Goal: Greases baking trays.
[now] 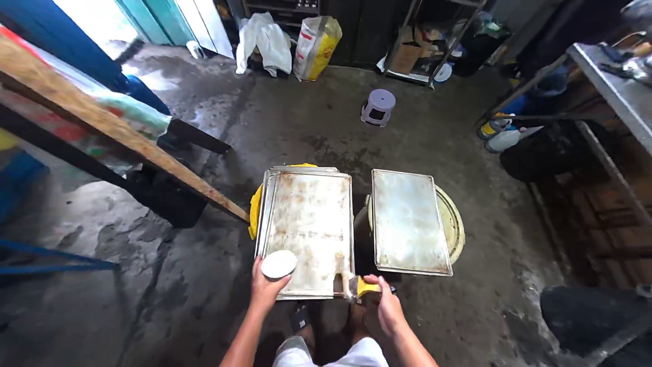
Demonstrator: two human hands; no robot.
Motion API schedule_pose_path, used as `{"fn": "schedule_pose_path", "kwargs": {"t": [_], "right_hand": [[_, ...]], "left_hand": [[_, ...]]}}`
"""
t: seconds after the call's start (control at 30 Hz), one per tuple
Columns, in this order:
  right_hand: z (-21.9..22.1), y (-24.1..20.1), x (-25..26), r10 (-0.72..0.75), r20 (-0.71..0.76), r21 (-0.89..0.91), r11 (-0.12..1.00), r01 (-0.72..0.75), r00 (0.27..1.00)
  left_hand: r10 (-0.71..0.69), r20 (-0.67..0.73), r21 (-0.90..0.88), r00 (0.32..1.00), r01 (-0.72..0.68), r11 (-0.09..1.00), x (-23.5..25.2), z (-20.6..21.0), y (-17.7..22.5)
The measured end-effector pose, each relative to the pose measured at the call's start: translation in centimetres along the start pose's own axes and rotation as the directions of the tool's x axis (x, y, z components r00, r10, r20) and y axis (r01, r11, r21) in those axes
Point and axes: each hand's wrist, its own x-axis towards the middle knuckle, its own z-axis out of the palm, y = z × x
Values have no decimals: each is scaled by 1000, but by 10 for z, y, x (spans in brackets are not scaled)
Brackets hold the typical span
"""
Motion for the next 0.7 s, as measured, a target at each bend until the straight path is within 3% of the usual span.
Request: {"fn": "schedule_pose_path", "kwargs": {"t": [0.07,0.17,0.27,0.33,0.4,0.47,0.53,0.57,0.63,0.7], "right_hand": [[-5,-36,-14,-173,71,12,985,172,982],[-18,-77,-22,-417,363,-86,875,476,833],[-22,-93,-16,-423,551,-269,726,633,720],[-31,-86,-1,-377,578,-349,688,636,724],[-54,-75,17,-338,516,-286,798,530,787],[-89,-72,36,-254,378,-125,939,321,890],[-136,-73,55,-155,128,4,988,155,980],[-164,-73,69,-164,-11,-11,986,164,986],[-211,-61,102,-282,-265,-232,947,223,922],[-224,-41,135,-329,-352,-550,830,90,876]], "left_hand": [[147,158,148,976,-171,974,-10,14,18],[234,456,216,859,-362,907,-24,54,45],[313,639,130,702,-501,856,-33,107,66],[372,707,50,602,-566,823,-36,145,75],[349,759,25,549,-561,828,-34,181,76],[275,795,41,541,-500,865,-29,215,66],[111,848,174,519,-469,866,-23,248,51],[-10,869,283,495,-480,831,-18,266,42],[-303,857,504,417,-554,663,-13,298,24],[-506,785,600,357,-641,479,-14,324,6]]}}
